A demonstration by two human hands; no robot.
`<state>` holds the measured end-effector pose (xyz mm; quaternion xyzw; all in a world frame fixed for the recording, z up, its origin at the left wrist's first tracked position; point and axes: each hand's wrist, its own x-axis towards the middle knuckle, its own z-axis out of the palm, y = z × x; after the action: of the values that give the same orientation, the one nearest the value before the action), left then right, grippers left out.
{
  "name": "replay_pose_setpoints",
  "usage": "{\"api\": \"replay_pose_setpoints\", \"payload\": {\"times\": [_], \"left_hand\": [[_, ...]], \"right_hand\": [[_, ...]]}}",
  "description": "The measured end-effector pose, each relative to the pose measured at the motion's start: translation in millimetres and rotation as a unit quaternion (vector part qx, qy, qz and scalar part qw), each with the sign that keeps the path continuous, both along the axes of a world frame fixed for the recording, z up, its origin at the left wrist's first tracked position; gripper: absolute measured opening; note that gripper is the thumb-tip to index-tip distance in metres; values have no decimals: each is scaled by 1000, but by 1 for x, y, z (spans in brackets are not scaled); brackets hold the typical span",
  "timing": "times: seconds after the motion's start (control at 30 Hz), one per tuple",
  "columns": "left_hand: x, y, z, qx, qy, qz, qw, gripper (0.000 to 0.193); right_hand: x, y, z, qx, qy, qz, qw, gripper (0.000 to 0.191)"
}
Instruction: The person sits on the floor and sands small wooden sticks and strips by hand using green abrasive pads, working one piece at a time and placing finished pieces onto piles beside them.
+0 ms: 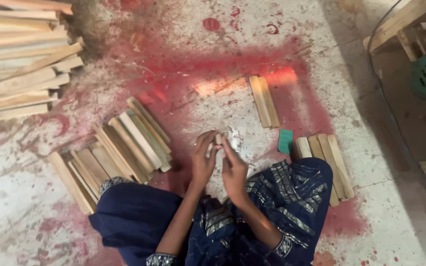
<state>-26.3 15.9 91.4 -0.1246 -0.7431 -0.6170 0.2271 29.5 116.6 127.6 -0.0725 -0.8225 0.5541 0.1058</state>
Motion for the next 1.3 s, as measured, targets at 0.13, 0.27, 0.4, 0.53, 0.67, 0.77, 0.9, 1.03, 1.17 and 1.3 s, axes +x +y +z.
{"api": "replay_pose_setpoints", "payload": {"times": [0.13,0.27,0.4,0.53,0.67,0.77,0.9,1.03,1.17,1.3], "left_hand": [[1,-5,-2,-4,7,19,1000,39],[2,-5,-4,0,-18,-12,1000,41],[1,-4,-6,-15,4,7,1000,37],[0,-8,-5,39,-59,-3,997,39],[3,-10,-2,-9,10,-3,1000,41],[4,-9,0,18,-17,-10,1000,41],[2,-6,2,36,-20,-12,999,44],[-1,-5,5,44,-47,-13,998,42],[0,-12,6,50,-42,-11,998,41],[0,-14,5,16,-18,-14,1000,41]], "right_hand": [[-1,1,3,20,149,55,987,58],[1,2,8,42,153,50,986,57],[2,1,12,-37,105,55,992,55],[0,-1,13,28,120,71,990,57],[1,-5,14,25,95,55,994,57],[2,-6,13,3,128,83,988,59],[-2,-1,9,-14,21,48,999,53],[-9,-1,2,-73,76,83,991,53],[3,-10,0,-45,95,92,990,59],[5,-13,4,-3,111,89,990,65]]}}
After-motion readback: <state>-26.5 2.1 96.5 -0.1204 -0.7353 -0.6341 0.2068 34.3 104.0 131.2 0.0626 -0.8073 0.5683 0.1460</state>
